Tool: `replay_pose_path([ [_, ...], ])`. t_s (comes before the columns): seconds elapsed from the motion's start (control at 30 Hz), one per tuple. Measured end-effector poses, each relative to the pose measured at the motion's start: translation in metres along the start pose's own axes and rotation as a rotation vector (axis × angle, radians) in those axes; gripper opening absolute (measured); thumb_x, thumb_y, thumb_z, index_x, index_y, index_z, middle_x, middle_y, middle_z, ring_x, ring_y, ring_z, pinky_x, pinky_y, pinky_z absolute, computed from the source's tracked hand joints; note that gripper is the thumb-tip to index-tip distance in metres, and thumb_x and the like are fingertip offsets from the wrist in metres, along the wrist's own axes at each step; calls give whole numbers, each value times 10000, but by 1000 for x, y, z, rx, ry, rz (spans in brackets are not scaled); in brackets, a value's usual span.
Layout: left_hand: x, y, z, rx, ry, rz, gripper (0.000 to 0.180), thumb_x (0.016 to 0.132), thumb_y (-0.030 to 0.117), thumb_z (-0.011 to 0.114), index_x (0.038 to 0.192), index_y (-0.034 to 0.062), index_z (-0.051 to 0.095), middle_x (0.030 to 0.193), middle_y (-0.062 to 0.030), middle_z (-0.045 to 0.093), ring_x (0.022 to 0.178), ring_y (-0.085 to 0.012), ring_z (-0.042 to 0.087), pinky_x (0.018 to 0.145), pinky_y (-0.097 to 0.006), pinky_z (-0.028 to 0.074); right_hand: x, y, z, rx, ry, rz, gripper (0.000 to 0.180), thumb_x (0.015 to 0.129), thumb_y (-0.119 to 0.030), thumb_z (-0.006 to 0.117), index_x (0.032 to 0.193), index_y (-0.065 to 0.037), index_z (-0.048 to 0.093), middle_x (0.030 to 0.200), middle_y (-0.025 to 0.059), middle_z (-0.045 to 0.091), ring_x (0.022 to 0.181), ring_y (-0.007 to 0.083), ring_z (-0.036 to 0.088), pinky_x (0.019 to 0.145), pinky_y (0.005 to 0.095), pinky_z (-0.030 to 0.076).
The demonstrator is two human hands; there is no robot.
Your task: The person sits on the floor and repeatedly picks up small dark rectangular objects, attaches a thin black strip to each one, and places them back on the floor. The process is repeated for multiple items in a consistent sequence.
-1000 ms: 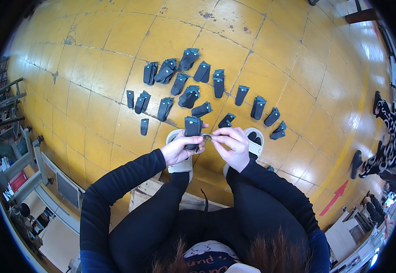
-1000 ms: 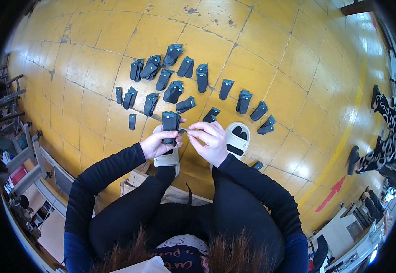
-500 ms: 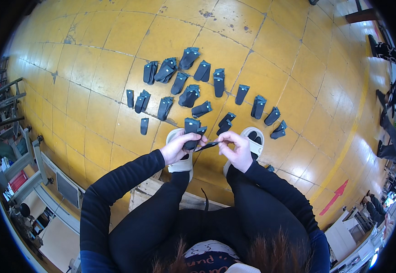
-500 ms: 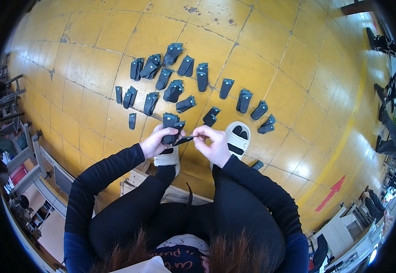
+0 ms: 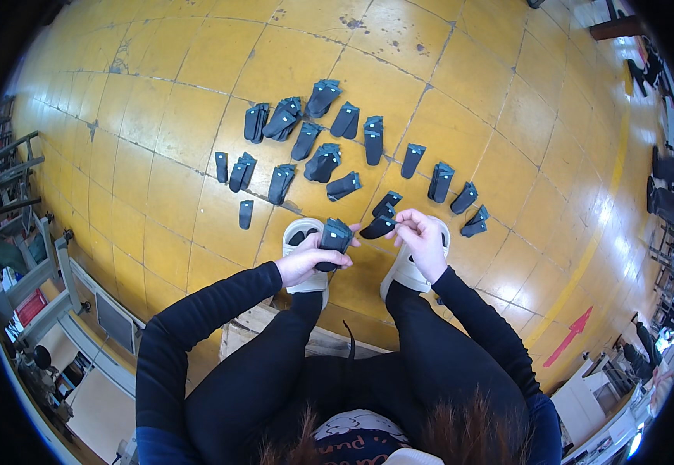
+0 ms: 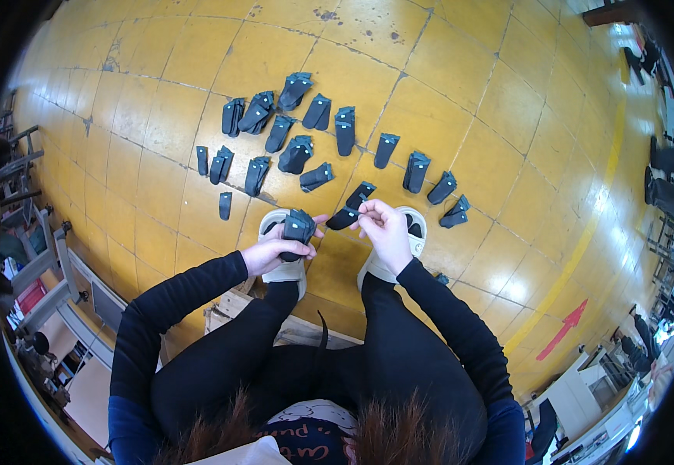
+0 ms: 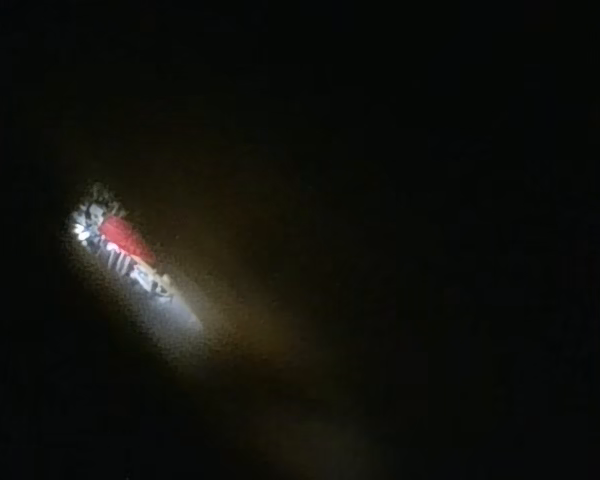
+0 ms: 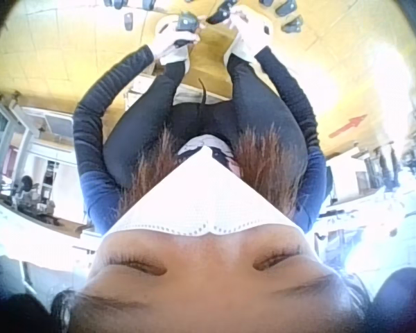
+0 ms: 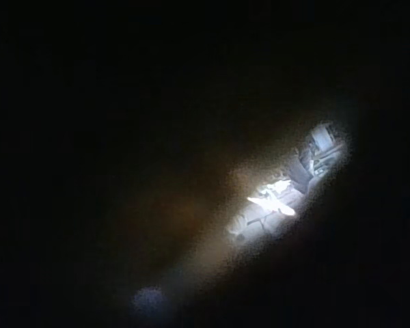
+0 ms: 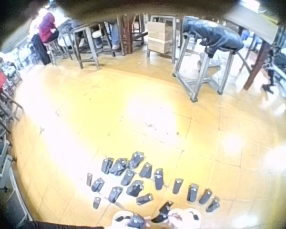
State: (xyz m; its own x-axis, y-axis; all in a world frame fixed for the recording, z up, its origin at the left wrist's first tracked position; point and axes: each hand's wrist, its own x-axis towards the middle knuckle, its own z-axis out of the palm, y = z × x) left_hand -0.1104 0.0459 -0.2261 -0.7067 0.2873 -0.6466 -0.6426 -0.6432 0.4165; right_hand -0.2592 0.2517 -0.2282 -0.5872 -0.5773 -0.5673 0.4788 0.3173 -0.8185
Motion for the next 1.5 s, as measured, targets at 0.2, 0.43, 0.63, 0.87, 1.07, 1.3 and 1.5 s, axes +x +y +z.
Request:
replay_pose_path([
  [0.2,-1,1,2,252,16,-45,453,777,127,704,1205,15,608,1182,-39,594,957,-86,540,877,-240,410,-10,11,12,-27,-46,44,64,895,-41,560,947,-12,583,753,49,651,643,83,604,590,227,468],
  [0.43,4,-10,-8,334,54,-68,467,755,110,708,1205,23,625,1042,-33,631,942,-97,548,872,-230,406,3,84,-40,-1116,-22,-513,67,841,-102,620,908,-104,619,682,50,626,575,165,629,516,311,484],
  [0.63,2,-25,-25,401,159,-148,326,728,133,728,1025,24,649,949,-12,619,879,-102,551,820,-243,426,2,91,-43,-980,-1,-642,118,793,-76,631,904,-113,620,720,53,647,592,209,638,529,330,498],
  [0.87,11,4,-54,369,262,-126,496,745,100,672,1231,39,598,1061,0,619,984,-92,546,911,-239,398,1,88,-44,-961,-15,-653,113,788,-25,623,889,-72,640,751,70,664,581,207,639,529,317,499],
  [1.07,18,-2,-61,597,-55,-170,386,661,150,733,1031,44,700,890,-34,666,827,-119,594,762,-249,459,2,89,-45,-983,-37,-661,103,792,-13,617,881,-61,636,751,81,657,588,215,640,531,316,500],
  [1.3,23,-22,-66,1026,-234,-319,338,659,238,756,875,3,645,791,-66,660,738,-159,609,710,-286,472,2,89,-46,-990,-49,-649,112,787,-9,615,888,-58,626,756,82,651,607,224,644,539,322,501],
  [1.5,21,-11,-71,964,-183,-340,354,674,237,752,909,0,634,839,-69,652,778,-147,601,740,-284,479,2,89,-45,-996,-46,-666,110,791,-15,611,889,-63,621,761,80,649,608,228,641,543,326,501],
])
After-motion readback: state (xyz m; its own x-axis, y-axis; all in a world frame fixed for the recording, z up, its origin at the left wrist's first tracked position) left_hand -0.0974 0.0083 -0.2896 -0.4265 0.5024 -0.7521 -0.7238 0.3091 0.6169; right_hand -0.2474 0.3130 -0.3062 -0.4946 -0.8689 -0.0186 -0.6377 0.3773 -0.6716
